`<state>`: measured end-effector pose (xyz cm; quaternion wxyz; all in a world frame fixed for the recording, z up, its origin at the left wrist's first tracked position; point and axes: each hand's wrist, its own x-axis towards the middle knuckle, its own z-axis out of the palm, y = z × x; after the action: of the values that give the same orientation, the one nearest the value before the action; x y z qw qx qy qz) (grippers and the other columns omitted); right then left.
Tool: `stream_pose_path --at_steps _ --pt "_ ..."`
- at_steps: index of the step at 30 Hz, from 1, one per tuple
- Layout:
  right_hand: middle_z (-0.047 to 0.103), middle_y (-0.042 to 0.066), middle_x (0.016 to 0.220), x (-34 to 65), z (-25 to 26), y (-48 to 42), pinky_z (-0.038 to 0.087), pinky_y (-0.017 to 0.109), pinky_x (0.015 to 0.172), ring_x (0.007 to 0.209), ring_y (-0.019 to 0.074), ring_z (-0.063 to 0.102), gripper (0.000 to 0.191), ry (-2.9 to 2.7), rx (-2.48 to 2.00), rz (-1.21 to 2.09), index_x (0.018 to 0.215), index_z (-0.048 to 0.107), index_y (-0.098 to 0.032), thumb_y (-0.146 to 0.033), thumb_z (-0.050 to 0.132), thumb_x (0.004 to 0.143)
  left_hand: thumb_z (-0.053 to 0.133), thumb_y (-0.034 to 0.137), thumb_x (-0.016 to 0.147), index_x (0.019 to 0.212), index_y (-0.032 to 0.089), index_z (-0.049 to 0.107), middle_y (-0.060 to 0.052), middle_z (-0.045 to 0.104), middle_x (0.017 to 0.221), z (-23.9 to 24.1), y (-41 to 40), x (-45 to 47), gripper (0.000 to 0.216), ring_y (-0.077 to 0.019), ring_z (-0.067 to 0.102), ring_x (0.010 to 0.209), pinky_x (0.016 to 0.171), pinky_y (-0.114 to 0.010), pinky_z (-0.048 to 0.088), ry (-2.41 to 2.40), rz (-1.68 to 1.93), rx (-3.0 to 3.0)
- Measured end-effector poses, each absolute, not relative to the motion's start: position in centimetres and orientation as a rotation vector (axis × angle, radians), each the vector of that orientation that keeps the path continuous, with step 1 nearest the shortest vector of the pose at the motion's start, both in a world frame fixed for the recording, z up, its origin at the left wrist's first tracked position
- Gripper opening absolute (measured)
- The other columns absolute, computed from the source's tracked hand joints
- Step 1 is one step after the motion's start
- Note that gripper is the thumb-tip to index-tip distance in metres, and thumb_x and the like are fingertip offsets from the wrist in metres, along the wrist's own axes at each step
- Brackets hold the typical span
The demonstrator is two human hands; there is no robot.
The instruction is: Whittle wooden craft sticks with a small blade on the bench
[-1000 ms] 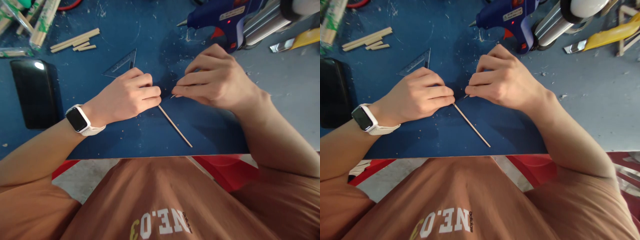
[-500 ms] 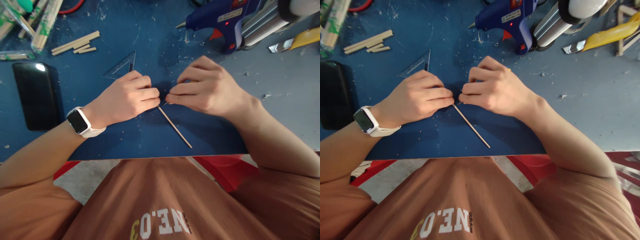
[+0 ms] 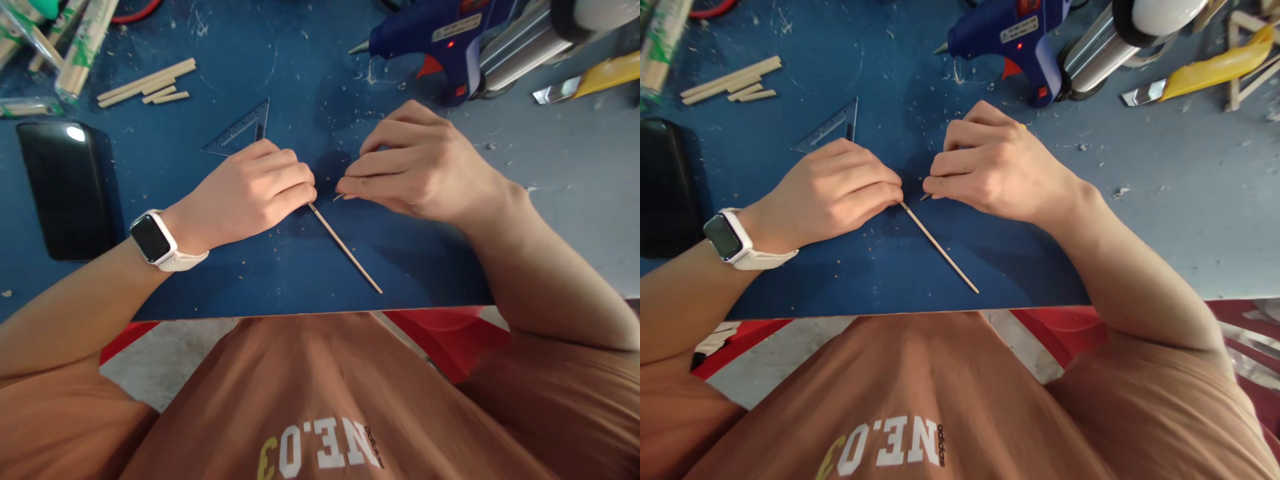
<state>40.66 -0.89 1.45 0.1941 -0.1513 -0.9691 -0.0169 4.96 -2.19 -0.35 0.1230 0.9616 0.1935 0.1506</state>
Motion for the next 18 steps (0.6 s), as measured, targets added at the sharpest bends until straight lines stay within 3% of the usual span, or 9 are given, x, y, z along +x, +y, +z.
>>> stream_pose_path --at_steps 8,11,15,18 --pt "0.089 -0.006 0.113 39.9 0.8 -1.6 0.072 0.039 0.100 0.109 0.0145 0.086 0.030 -2.718 -0.386 -0.170 0.131 0.084 -0.019 -0.022 0.055 0.139 0.049 0.023 0.135 0.151 0.035 0.090 -0.004 0.093 0.141 -1.9 -2.3 5.8 0.046 -0.0351 0.091 0.137 0.123 -0.067 0.076 0.616 0.472 2.713" --pt "0.088 -0.005 0.111 40.0 1.0 -1.5 0.071 0.040 0.097 0.107 0.0160 0.086 0.030 -2.710 -0.342 -0.183 0.131 0.082 -0.018 -0.017 0.053 0.137 0.049 0.023 0.136 0.147 0.035 0.090 -0.003 0.093 0.136 -1.1 -2.3 5.8 0.044 -0.0333 0.092 0.135 0.121 -0.064 0.078 0.613 0.463 2.722" --pt "0.090 -0.004 0.112 40.0 1.5 -1.3 0.067 0.042 0.094 0.104 0.0173 0.086 0.016 -2.714 -0.359 -0.185 0.128 0.080 -0.019 -0.022 0.066 0.135 0.048 0.023 0.137 0.142 0.034 0.089 -0.002 0.093 0.132 0.3 -2.2 5.8 0.042 -0.0312 0.093 0.130 0.114 -0.061 0.081 0.594 0.431 2.747" --pt "0.086 -0.004 0.105 39.7 1.7 -1.6 0.066 0.041 0.088 0.100 0.0176 0.084 0.020 -2.699 -0.362 -0.215 0.125 0.080 -0.018 -0.016 0.062 0.135 0.047 0.023 0.138 0.144 0.034 0.088 -0.002 0.093 0.133 0.7 -2.1 5.8 0.043 -0.0292 0.092 0.133 0.117 -0.057 0.080 0.573 0.392 2.764"
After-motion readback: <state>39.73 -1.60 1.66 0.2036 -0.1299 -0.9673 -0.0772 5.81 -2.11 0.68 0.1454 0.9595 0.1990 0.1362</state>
